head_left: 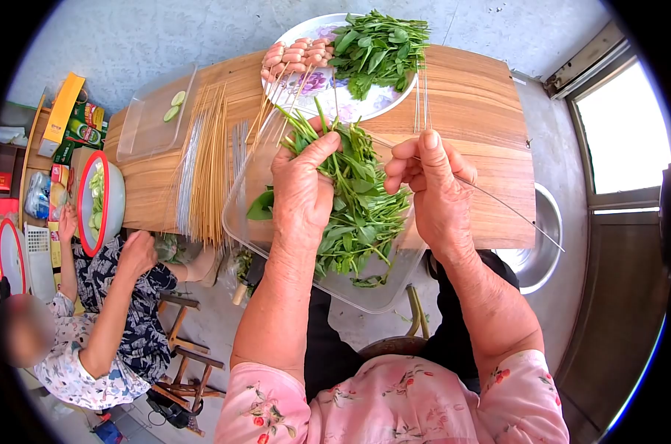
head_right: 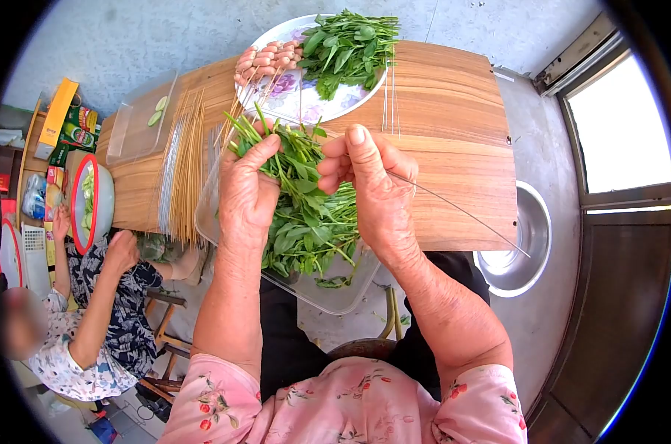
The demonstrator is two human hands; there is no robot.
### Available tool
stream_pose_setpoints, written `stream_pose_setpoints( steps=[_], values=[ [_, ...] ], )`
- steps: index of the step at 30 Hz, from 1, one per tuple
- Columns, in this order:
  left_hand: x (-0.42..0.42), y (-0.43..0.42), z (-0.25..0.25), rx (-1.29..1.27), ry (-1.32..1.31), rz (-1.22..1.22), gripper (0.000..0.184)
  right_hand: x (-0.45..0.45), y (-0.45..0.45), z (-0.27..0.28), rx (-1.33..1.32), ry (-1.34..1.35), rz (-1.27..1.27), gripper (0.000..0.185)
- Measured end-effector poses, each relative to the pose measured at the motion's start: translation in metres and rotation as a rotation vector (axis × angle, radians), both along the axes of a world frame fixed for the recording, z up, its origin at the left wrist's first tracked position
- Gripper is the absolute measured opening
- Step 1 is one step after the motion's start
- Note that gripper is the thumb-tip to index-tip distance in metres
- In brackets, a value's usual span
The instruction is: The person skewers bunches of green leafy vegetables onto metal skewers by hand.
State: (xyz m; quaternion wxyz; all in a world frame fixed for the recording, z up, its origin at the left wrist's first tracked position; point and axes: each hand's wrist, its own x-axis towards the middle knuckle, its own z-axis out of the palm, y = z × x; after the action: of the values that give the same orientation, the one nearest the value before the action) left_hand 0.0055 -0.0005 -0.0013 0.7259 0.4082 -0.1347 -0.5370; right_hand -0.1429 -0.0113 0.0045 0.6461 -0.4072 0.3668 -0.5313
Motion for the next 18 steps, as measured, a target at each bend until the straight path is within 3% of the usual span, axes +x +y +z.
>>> stream_pose_setpoints(
  steps=[18],
  values=[
    [-0.0018,-0.0002,0.0027,-0.006,0.027,0.007,0.026,0.0006,-0.0006,-0.0019,0.040,-0.063,0.004,0.038]
  ],
)
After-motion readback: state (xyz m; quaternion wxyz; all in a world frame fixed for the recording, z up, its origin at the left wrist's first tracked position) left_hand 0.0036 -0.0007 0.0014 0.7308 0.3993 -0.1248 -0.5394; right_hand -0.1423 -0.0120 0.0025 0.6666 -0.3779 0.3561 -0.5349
